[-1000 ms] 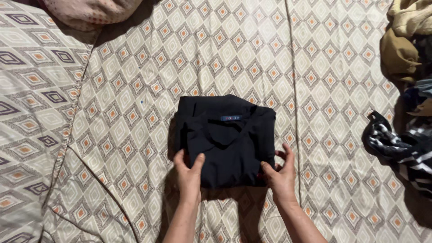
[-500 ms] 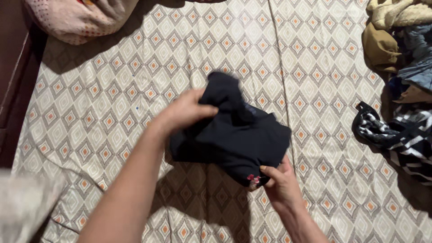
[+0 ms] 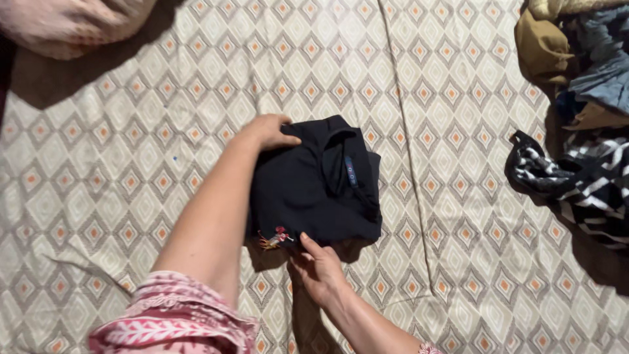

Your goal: The person folds a black garment and a purple garment on a bed, then places them into a closet shelf.

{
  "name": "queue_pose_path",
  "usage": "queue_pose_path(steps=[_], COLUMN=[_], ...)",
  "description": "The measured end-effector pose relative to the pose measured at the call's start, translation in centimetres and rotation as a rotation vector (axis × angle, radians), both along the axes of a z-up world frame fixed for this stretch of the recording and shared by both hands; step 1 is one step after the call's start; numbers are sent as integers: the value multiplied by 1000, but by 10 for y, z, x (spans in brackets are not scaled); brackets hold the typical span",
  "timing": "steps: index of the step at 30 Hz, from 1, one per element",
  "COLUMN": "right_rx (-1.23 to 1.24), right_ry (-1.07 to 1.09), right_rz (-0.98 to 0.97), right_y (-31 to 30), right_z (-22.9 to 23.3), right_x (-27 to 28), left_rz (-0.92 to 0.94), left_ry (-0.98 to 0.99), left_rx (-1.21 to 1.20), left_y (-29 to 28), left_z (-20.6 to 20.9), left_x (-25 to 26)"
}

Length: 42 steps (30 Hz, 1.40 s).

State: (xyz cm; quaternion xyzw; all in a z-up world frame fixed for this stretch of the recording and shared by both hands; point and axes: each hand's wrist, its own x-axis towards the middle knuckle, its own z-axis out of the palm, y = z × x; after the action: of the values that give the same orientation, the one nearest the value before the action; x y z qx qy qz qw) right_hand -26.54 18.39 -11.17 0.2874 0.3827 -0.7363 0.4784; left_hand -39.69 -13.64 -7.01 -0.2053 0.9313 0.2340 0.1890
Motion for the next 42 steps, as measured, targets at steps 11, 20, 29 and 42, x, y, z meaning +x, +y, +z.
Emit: queue_pose_path(steps=[11,20,29,42], right_rx=[119,356,990,832], right_ry=[-126,424,1074,1118], right_rz=[-58,472,619,562], right_y=[-21,116,176,182], right_z=[31,93,52,34], right_x=[-32,-176,-144,-123], left_rz=[109,992,806,825], left_ry=[-117,234,486,407], left_rx=[198,901,156,383], left_y=[-2,214,265,249], left_z=[5,-2,-12,-57], left_x=[24,159,161,171])
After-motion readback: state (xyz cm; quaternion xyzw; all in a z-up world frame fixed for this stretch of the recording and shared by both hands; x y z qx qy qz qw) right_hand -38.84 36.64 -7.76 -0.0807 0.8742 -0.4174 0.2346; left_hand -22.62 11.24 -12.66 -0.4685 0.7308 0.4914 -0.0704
